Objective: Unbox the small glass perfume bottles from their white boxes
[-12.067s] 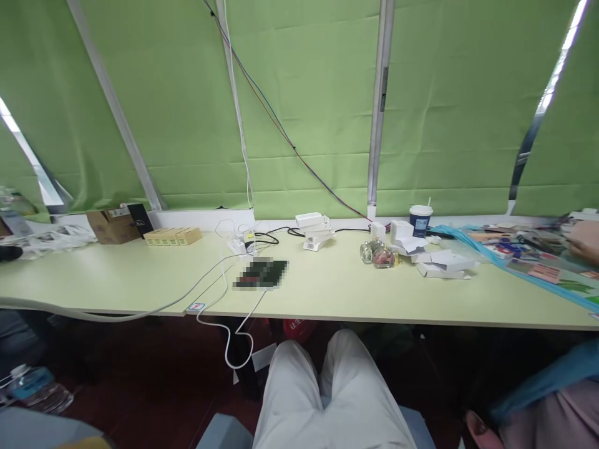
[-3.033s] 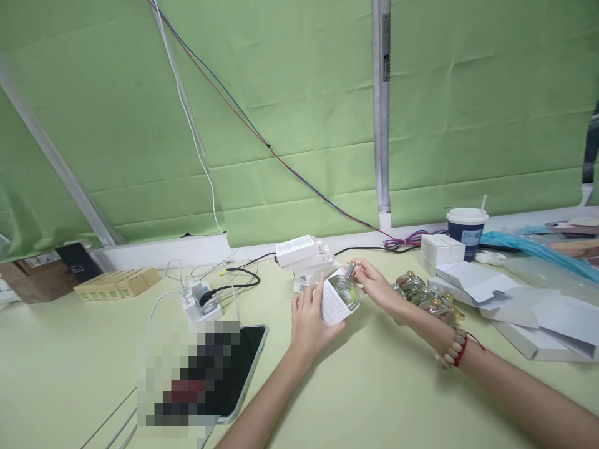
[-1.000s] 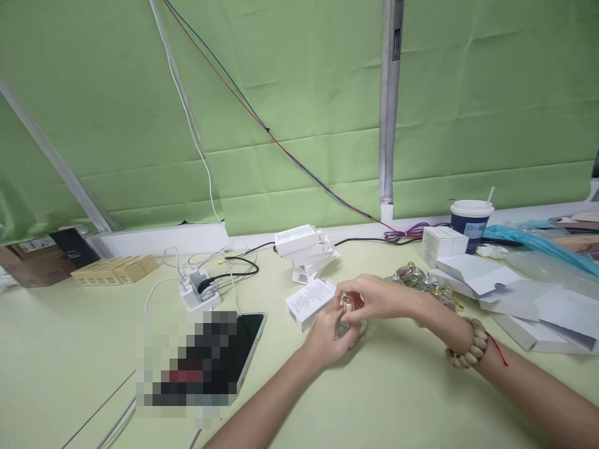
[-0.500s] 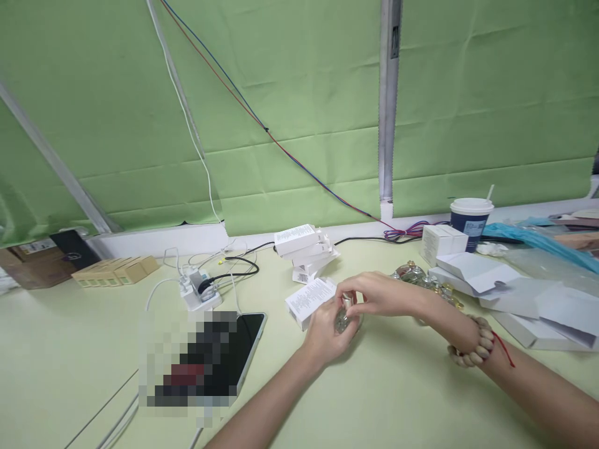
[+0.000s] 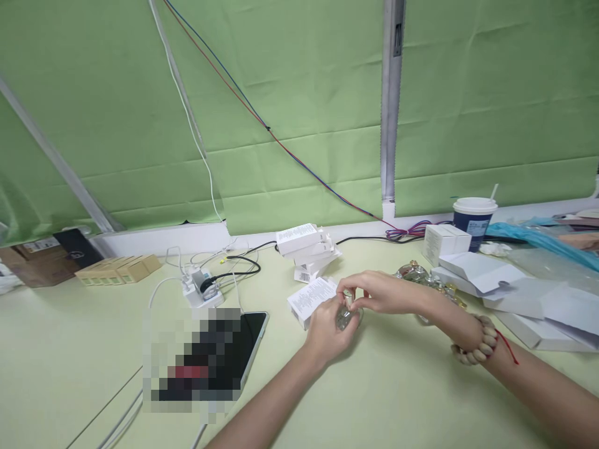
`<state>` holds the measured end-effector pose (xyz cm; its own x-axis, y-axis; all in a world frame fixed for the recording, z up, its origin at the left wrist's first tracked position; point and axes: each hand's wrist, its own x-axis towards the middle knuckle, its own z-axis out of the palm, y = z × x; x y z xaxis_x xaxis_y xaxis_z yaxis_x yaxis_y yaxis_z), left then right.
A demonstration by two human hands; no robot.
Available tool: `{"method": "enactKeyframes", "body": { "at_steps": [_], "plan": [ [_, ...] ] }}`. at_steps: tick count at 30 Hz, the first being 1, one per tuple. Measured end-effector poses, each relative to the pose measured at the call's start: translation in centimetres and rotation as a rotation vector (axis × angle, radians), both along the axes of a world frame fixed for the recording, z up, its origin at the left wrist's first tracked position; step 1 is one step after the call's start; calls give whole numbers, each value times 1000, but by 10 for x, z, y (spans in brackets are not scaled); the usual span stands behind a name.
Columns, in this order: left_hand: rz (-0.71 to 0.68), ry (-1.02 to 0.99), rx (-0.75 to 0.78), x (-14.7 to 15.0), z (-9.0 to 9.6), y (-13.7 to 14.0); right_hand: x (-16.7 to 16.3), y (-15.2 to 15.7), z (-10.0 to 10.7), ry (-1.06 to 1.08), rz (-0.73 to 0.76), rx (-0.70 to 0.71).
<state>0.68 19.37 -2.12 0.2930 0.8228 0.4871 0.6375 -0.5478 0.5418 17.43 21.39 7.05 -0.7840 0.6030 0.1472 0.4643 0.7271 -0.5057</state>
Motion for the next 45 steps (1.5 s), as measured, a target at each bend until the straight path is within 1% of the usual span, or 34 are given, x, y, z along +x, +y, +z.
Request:
{"method": "enactKeyframes", "body": {
  "at_steps": [4,6,9,12,14,17,21,25,27,33,36,40,42,45],
  "plan": [
    [22,-2,22,0,0,1,0,1,-3,32,-15,20],
    [30,9,26,0,0,2,0,2,-4,55,-54,30],
    [21,8,2,1,1,2,-1,6,-6,50,-120,121],
    [-17,-12,-3,2,2,2,-1,8,-7,42,-88,242],
    [-32,-37,12,3,2,3,-1,9,-7,56,-32,272],
    [-36,-66,2,3,2,3,0,9,-7,75,23,244],
    [-35,-51,-44,2,3,3,2,9,-7,90,24,173],
    [-29,-41,-37,1,3,2,2,9,-4,269,86,32],
    [-31,-36,-27,2,3,1,2,9,-2,318,114,-24],
    [-26,-13,8,0,-1,4,-2,9,-3,249,103,-70],
    [-66,10,14,0,-2,6,-2,10,-5,244,94,-60],
    [11,13,-25,2,-2,7,-1,12,-8,223,76,1],
    [33,4,-65,4,0,6,-1,13,-9,206,58,57],
    [41,-28,-108,5,3,5,-2,10,-9,181,-19,175]
  ]
}}
